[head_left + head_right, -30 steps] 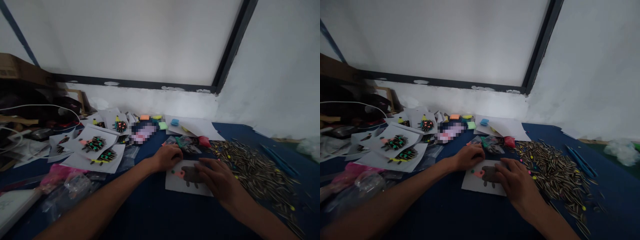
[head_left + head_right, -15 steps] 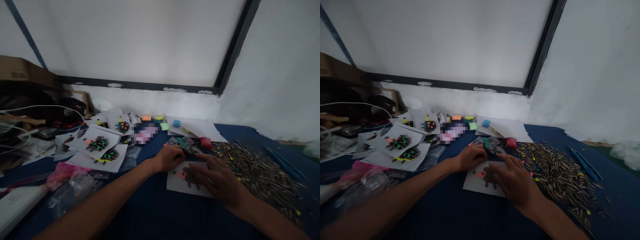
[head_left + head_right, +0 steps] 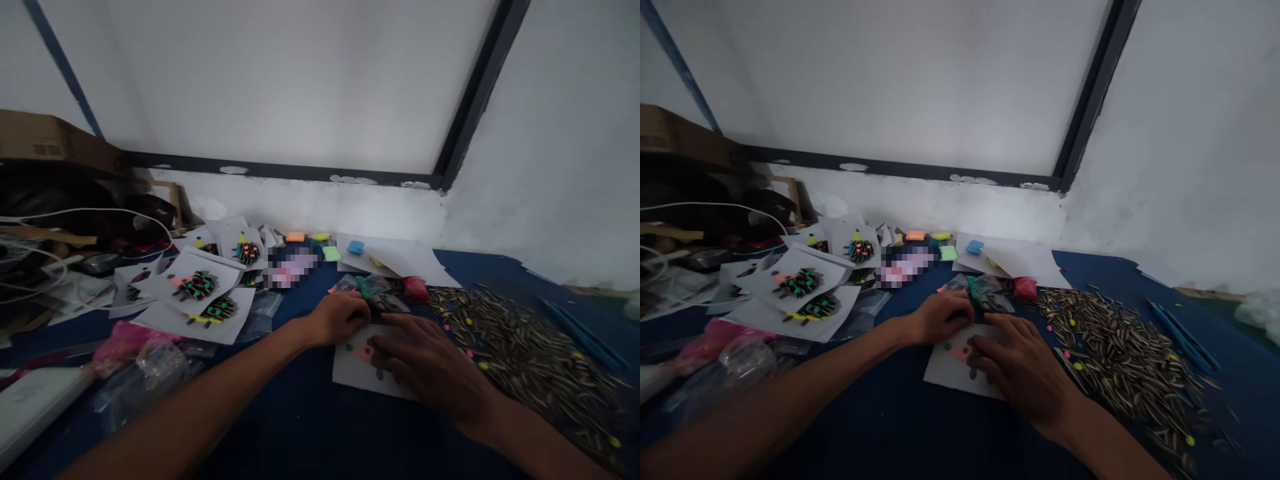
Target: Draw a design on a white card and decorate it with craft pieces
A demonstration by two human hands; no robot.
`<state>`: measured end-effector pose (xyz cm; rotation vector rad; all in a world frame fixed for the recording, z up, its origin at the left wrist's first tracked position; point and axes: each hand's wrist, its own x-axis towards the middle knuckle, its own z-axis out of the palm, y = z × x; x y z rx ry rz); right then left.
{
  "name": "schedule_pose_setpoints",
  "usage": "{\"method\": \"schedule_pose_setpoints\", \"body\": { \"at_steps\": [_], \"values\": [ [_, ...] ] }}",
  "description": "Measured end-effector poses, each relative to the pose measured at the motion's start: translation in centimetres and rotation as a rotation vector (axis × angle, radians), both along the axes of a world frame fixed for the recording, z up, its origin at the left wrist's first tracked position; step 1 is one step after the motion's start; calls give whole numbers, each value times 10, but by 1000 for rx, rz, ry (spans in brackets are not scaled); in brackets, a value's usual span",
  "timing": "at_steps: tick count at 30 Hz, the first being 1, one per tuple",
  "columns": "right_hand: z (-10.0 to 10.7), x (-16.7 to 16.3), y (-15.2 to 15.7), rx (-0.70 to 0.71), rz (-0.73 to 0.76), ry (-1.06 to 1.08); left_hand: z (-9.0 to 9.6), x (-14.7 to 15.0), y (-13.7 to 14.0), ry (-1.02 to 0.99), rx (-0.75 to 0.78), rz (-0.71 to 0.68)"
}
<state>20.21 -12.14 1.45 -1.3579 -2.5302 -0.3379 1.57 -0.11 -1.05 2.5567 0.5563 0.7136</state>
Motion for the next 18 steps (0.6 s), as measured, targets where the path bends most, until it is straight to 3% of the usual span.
{"method": "schedule_pose_setpoints", "body": {
  "at_steps": [10,18],
  "values": [
    [3,4,-3,-3,37,-36,5,-2,-2,1,12,-11],
    [10,6,-9,4,46,-77,-3,-2,3,-32,30,-42]
  ]
}}
